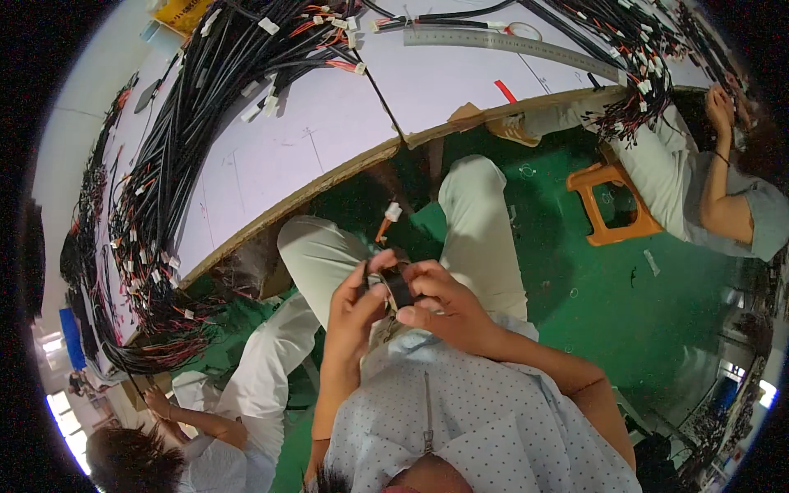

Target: The person wraps tape around wire harnesses by hand, measures the cables against a metal ruler with an assistant, and wraps additional tape around the wires.

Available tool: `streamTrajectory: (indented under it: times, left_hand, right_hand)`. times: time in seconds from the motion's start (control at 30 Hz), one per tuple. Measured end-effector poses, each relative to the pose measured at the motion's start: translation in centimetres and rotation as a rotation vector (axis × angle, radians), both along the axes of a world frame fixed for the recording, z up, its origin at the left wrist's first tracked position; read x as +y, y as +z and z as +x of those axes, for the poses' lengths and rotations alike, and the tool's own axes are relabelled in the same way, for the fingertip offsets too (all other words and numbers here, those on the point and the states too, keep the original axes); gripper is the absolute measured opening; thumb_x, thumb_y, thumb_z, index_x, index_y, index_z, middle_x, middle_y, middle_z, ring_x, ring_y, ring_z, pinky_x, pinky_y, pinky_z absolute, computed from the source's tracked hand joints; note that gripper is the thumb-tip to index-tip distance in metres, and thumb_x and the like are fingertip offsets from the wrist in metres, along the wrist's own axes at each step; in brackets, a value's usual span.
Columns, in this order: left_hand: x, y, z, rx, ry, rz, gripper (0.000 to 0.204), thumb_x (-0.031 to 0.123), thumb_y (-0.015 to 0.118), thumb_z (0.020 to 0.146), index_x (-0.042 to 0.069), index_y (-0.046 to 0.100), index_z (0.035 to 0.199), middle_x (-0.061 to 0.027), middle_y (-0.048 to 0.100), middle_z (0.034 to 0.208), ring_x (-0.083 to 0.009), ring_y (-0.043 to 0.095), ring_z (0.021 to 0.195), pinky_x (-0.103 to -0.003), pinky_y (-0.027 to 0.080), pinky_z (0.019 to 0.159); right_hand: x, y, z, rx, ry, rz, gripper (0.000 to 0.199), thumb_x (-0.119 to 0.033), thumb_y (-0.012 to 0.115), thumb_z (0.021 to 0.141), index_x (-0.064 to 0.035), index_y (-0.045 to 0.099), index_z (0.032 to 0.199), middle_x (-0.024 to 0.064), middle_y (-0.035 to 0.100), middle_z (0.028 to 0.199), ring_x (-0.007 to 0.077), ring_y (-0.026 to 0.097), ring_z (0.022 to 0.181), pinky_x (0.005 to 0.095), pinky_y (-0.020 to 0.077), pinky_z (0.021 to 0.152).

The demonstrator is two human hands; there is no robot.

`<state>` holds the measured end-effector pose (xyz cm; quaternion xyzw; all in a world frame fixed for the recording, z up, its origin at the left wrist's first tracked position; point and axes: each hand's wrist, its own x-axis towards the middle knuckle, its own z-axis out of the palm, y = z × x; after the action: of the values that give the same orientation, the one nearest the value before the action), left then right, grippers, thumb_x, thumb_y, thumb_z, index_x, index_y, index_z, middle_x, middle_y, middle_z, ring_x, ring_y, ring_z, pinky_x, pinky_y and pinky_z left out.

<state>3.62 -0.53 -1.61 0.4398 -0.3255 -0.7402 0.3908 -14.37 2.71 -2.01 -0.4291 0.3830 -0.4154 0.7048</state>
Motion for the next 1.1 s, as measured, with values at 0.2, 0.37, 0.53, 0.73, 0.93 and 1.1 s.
streamTrajectory:
  times: [0.2,0.37,0.53,0.73,0.93,1.1]
  left_hand:
    - [-0.8,0.6,1.3,-0.017,-0.047,-0.041,0.037,0.008,0.063,0.084,0.004,0.057,0.121,-0.0001,0.059,0.108,-0.0032,0.049,0.083,-0.016,0.038,0.07]
    - [-1.3,1.5,0.6,-0.228,-0.197,-0.104,0.022,0.008,0.067,0.084,0.0,0.065,0.104,-0.002,0.066,0.094,-0.0053,0.055,0.077,-0.02,0.043,0.071]
    - [-1.2,0.5,1.0,-0.263,-0.238,-0.125,0.018,0.01,0.066,0.086,-0.001,0.067,0.1,-0.0039,0.068,0.093,-0.0078,0.057,0.081,-0.023,0.045,0.074]
    - [-0.8,-0.3,0.5,-0.34,-0.211,-0.12,0.016,0.015,0.062,0.09,-0.001,0.065,0.091,-0.0004,0.064,0.084,-0.0066,0.054,0.079,-0.022,0.043,0.074]
    - [-0.5,-0.9,0.6,-0.329,-0.193,-0.149,0.017,0.017,0.06,0.092,0.0,0.061,0.092,0.0015,0.061,0.083,-0.0064,0.052,0.078,-0.021,0.042,0.073]
    - [-0.8,0.8,0.2,-0.257,-0.159,-0.061,0.018,0.016,0.061,0.091,-0.001,0.061,0.095,0.002,0.061,0.085,-0.0048,0.05,0.072,-0.02,0.041,0.066]
  right_hand:
    - [-0.5,1.0,-1.3,0.254,0.052,-0.27,0.019,-0.009,0.069,0.081,-0.0017,0.058,0.094,0.0078,0.039,0.12,0.0201,0.042,0.113,0.0333,0.0333,0.098]
    - [-0.7,0.8,-1.8,0.328,0.104,-0.343,0.023,-0.016,0.074,0.079,-0.0029,0.058,0.089,0.0085,0.041,0.116,0.0199,0.048,0.104,0.0331,0.0382,0.091]
    - [-0.7,0.8,-2.0,0.283,0.135,-0.348,0.024,-0.016,0.075,0.077,-0.0033,0.057,0.086,0.0096,0.045,0.115,0.0217,0.048,0.104,0.0334,0.0387,0.09]
    - [-0.7,0.8,-2.5,0.283,0.129,-0.325,0.026,-0.016,0.077,0.075,-0.004,0.057,0.085,0.0114,0.05,0.116,0.0224,0.051,0.104,0.033,0.0407,0.088]
    - [-0.4,0.6,-2.8,0.154,0.175,-0.055,0.025,-0.004,0.075,0.074,-0.0035,0.057,0.091,0.012,0.046,0.127,0.0202,0.046,0.12,0.0349,0.0353,0.1]
    - [-0.1,0.1,-2.9,-0.013,0.095,0.106,0.027,-0.002,0.076,0.073,-0.0047,0.056,0.093,0.0108,0.045,0.128,0.0185,0.046,0.119,0.034,0.0357,0.1]
